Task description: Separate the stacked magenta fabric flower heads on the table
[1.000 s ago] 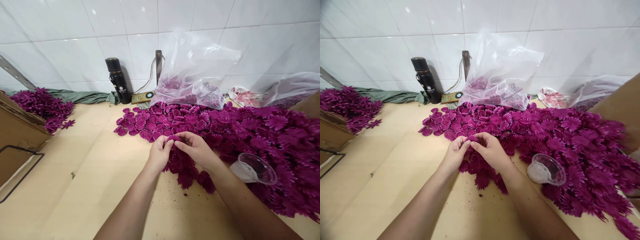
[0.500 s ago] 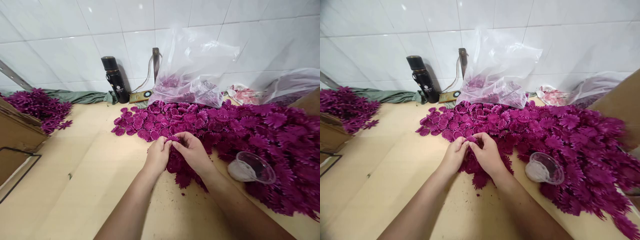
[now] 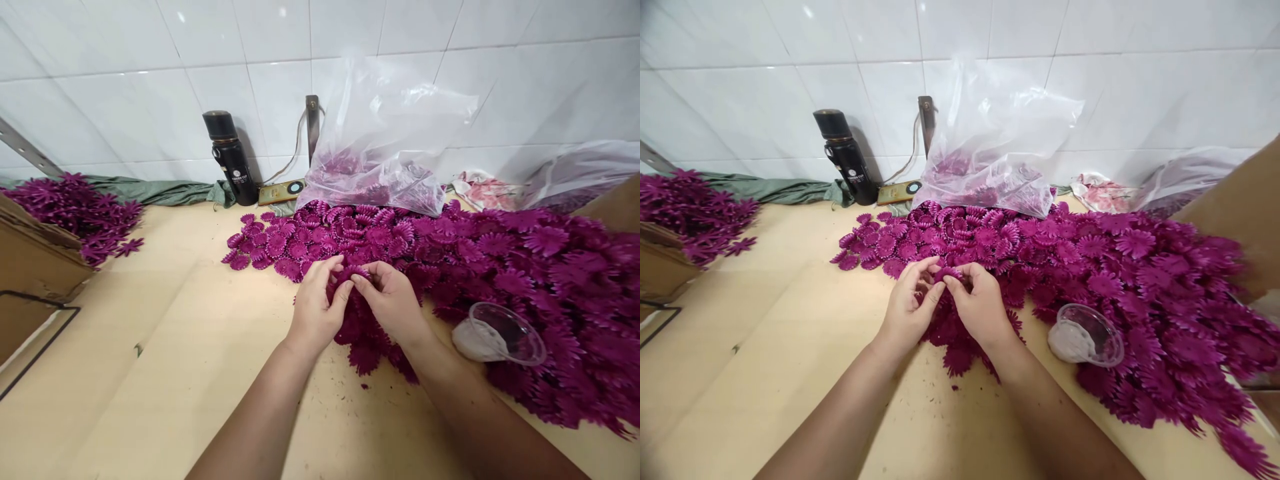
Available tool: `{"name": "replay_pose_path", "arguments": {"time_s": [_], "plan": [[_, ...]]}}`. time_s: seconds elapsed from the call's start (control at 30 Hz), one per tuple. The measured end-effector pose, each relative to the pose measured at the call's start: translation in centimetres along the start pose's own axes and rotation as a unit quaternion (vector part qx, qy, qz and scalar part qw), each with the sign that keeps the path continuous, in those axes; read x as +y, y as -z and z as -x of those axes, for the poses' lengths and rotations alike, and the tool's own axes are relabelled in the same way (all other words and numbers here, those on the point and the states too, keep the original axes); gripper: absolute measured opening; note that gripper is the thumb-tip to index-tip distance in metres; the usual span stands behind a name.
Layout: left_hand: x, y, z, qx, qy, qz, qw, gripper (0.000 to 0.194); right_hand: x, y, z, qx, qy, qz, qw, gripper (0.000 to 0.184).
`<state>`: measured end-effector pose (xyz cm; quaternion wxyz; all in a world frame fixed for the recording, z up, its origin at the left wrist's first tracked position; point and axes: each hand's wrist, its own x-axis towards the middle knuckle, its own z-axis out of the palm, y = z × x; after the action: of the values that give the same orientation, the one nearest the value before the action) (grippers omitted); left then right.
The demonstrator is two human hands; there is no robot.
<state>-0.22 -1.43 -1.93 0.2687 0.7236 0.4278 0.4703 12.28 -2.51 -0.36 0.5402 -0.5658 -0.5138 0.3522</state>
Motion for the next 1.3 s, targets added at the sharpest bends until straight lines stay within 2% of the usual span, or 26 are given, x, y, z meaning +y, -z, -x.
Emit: {"name": "replay_pose_path", "arguments": {"time_s": [0.1,0.23,0.3,0.37,0.43,0.5,0.57,0.6,0.67,0.73,0.8,0.87,0.93,1.0,1.13,1.2,1.3], "plan": [[0.1,0.1,-0.1,-0.02,-0.026,0.018,0.999,0.028,0.2,0.2,-0.1,-0.019,0.003,0.014,1.0,0.019],[0.3,-0.3,0.0,-0.044,-0.008,0.036,0.998,0.041,0.1,0.3,-0.3,-0.025,0.014,0.041,0.999,0.024],[0.3,-0.4,0.0,-0.044,-0.004,0.044,0.998,0.038,-0.6,0.7,-0.1,-0.041,0.026,0.072,0.996,0.031],[0.4,-0.3,0.0,-0.033,0.007,0.059,0.998,0.027,-1.9,1.9,0.5,-0.061,0.049,0.135,0.988,0.033],[0.5,0.0,-0.1,-0.023,0.028,0.072,0.997,0.021,-3.6,4.2,1.4,-0.05,0.081,0.235,0.967,0.028],[0.6,0.3,-0.2,-0.007,0.049,0.08,0.996,0.022,-5.2,7.4,2.4,0.001,0.115,0.354,0.928,0.023],[0.8,0.6,-0.3,0.011,0.065,0.09,0.994,0.024,-6.2,10.9,3.2,0.002,0.124,0.441,0.889,0.022],[1.0,0.7,-0.2,0.017,0.071,0.098,0.992,0.025,-6.4,12.4,3.4,-0.023,0.099,0.483,0.87,0.021],[1.3,0.8,-0.1,0.015,0.075,0.115,0.99,0.026,-6.3,14.3,3.3,-0.091,0.002,0.563,0.822,0.021],[1.5,0.8,0.1,-0.001,0.073,0.121,0.99,0.027,-5.7,14.7,2.8,-0.182,-0.078,0.627,0.753,0.025],[1.6,0.7,0.3,-0.012,0.071,0.11,0.991,0.03,-5.1,14.0,2.0,-0.253,-0.111,0.673,0.686,0.026],[1.7,0.7,0.5,-0.019,0.073,0.092,0.993,0.032,-4.7,12.9,1.3,-0.28,-0.12,0.703,0.642,0.025],[1.6,0.6,0.5,-0.026,0.076,0.081,0.993,0.031,-4.4,12.1,0.7,-0.282,-0.123,0.722,0.62,0.023],[1.5,0.4,0.5,-0.035,0.085,0.084,0.992,0.027,-4.1,11.9,0.5,-0.273,-0.102,0.733,0.615,0.02],[1.4,-0.1,0.5,-0.054,0.13,0.15,0.979,0.02,-2.8,12.8,0.3,-0.259,-0.015,0.735,0.627,0.022],[1.6,-0.3,0.5,-0.059,0.157,0.196,0.966,0.02,-1.9,13.5,0.1,-0.258,0.031,0.721,0.643,0.025],[1.9,-0.1,0.3,-0.063,0.212,0.257,0.941,0.016,-0.7,14.5,0.0,-0.232,0.081,0.683,0.688,0.03]]}}
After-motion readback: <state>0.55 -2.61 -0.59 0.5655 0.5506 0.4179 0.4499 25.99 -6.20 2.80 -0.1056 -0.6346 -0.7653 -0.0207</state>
